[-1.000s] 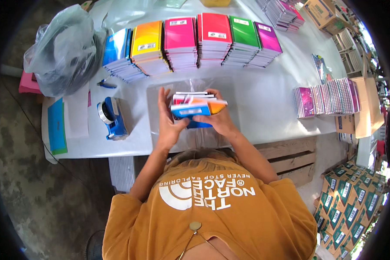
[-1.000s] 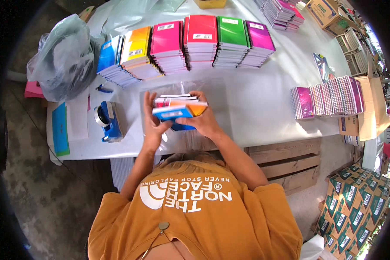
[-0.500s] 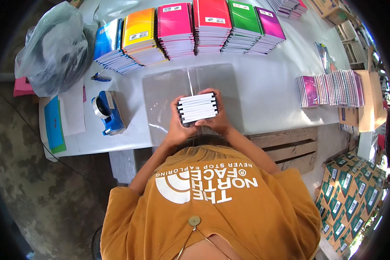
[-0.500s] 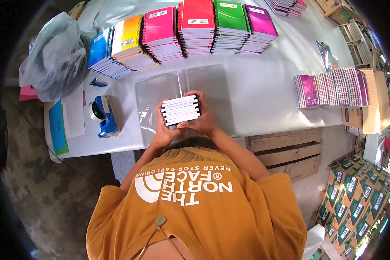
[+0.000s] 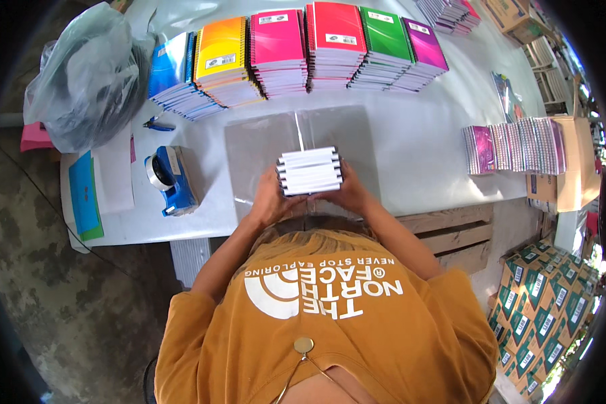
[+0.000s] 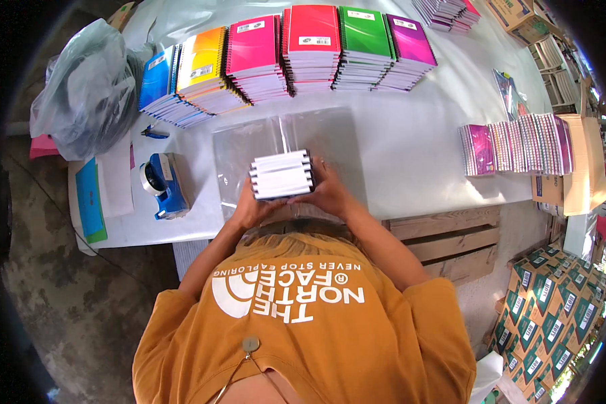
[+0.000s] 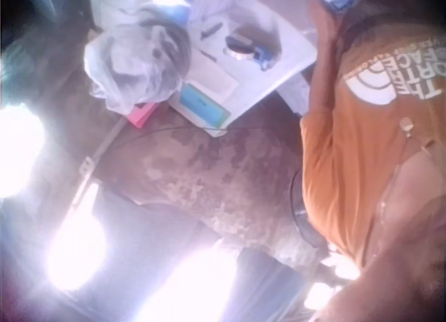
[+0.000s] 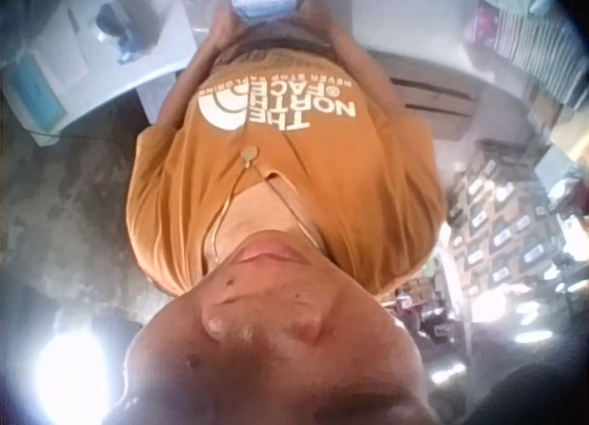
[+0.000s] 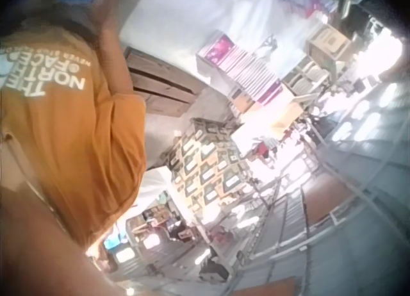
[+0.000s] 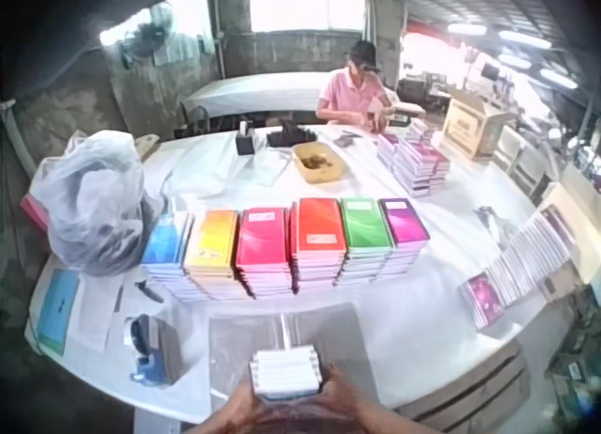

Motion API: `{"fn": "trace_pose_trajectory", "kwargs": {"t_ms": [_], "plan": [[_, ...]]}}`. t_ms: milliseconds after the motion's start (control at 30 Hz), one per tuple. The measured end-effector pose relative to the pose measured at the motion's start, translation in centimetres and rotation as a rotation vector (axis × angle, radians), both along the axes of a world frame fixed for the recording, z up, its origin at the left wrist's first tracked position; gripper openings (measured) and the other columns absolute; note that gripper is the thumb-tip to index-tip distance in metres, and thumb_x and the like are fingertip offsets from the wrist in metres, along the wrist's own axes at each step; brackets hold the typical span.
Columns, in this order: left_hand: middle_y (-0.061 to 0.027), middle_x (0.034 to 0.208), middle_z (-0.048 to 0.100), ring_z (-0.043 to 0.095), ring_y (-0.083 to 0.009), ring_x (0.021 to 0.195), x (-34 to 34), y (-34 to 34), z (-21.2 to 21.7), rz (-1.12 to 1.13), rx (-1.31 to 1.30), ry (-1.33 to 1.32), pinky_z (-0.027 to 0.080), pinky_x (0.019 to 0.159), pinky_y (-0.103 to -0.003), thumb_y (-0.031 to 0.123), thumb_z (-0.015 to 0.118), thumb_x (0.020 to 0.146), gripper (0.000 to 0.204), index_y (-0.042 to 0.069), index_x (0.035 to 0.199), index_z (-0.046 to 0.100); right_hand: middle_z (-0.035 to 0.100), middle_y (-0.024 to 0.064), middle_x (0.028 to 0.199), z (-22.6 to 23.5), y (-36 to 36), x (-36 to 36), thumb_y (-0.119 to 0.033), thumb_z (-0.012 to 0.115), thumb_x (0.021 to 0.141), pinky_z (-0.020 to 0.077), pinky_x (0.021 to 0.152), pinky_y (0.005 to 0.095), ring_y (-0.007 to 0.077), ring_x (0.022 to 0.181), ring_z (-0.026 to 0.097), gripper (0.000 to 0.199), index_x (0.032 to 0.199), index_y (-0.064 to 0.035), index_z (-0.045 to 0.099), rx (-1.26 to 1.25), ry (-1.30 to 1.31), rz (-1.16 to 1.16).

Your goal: The person gathers colorful notebooks into stacks of five and places each stack into a plastic bag, sealing it with adhesive tape from a dispenser.

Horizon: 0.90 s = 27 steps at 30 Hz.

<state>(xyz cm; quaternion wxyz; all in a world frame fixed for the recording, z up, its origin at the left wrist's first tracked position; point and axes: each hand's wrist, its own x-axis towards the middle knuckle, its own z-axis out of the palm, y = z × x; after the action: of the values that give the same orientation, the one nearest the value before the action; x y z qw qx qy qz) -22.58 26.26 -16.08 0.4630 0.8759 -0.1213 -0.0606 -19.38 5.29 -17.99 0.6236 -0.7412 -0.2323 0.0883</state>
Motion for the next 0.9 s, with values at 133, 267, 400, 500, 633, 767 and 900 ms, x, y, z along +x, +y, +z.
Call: {"fn": "trace_pose_trajectory", "kwargs": {"t_ms": [133, 267, 400, 500, 633, 767, 900], "plan": [[-0.0114, 0.113, 0.059, 0.057, -0.0207, 0.102, 0.9, 0.3, 3.6, 0.110, -0.546, 0.504, 0.046, 0.090, -0.036, 0.024, 0.085, 0.066, 0.071, -0.002, 0.121, 0.049, 0.062, 0.0167, 0.101, 5.1, 1.3, 1.1, -0.046, 0.078, 0.068, 0.0476, 0.081, 0.0374, 0.0271, 0.090, 0.061, 0.068, 0.111, 0.0001, 0.054, -0.160, 0.242, -0.044], [-0.0090, 0.102, 0.064, 0.058, -0.0165, 0.091, 3.1, 1.2, 3.3, 0.062, -0.401, 0.893, 0.048, 0.080, -0.030, 0.032, 0.081, 0.071, 0.059, 0.000, 0.114, 0.058, 0.065, 0.0144, 0.073, 2.4, 0.9, 2.4, -0.070, 0.059, 0.072, 0.0485, 0.067, 0.0379, 0.0257, 0.072, 0.064, 0.073, 0.081, 0.0018, 0.068, -0.392, 0.654, 0.088], [-0.0073, 0.095, 0.065, 0.057, -0.0158, 0.081, 3.7, 1.1, 4.3, 0.000, -0.317, 0.865, 0.047, 0.068, -0.028, 0.045, 0.080, 0.069, 0.062, 0.001, 0.109, 0.062, 0.066, 0.0192, 0.078, 4.2, 0.9, 3.9, -0.073, 0.055, 0.072, 0.0493, 0.068, 0.0410, 0.0308, 0.075, 0.065, 0.079, 0.086, 0.0029, 0.068, -0.736, 0.575, 0.205], [-0.0078, 0.094, 0.065, 0.058, -0.0163, 0.078, 3.8, 1.0, 4.2, -0.001, -0.282, 0.885, 0.047, 0.066, -0.030, 0.047, 0.080, 0.066, 0.065, 0.000, 0.108, 0.063, 0.066, 0.0230, 0.081, 6.5, 1.3, 3.9, -0.075, 0.051, 0.073, 0.0493, 0.072, 0.0440, 0.0357, 0.080, 0.065, 0.082, 0.084, 0.0043, 0.068, -0.893, 0.443, 0.203], [-0.0127, 0.097, 0.066, 0.062, -0.0229, 0.084, 4.0, 1.0, 3.8, -0.051, 0.125, 0.756, 0.049, 0.072, -0.034, 0.052, 0.076, 0.070, 0.071, -0.003, 0.113, 0.059, 0.064, 0.0270, 0.093, 7.9, 1.2, 3.9, -0.074, 0.049, 0.075, 0.0481, 0.080, 0.0456, 0.0389, 0.091, 0.062, 0.085, 0.095, 0.0070, 0.065, -0.989, 0.478, 0.216], [-0.0235, 0.115, 0.059, 0.056, -0.0324, 0.111, 3.9, -0.8, 9.1, 0.215, 0.554, 0.586, 0.043, 0.093, -0.041, 0.052, 0.056, 0.087, 0.076, -0.005, 0.134, 0.036, 0.051, 0.0286, 0.124, 7.0, 0.7, 2.2, -0.065, 0.045, 0.084, 0.0410, 0.095, 0.0427, 0.0386, 0.114, 0.051, 0.085, 0.129, 0.0075, 0.043, -0.835, 0.332, -0.235], [-0.0263, 0.142, 0.031, 0.032, -0.0319, 0.133, 2.4, -1.0, 1.2, 0.339, -0.306, 0.195, 0.027, 0.108, -0.038, 0.036, 0.044, 0.096, 0.071, -0.002, 0.144, 0.008, 0.033, 0.0258, 0.141, 1.1, 2.2, 1.0, -0.042, 0.041, 0.096, 0.0286, 0.106, 0.0387, 0.0340, 0.130, 0.036, 0.070, 0.142, 0.0056, 0.017, -0.087, 0.245, -0.329]]}}
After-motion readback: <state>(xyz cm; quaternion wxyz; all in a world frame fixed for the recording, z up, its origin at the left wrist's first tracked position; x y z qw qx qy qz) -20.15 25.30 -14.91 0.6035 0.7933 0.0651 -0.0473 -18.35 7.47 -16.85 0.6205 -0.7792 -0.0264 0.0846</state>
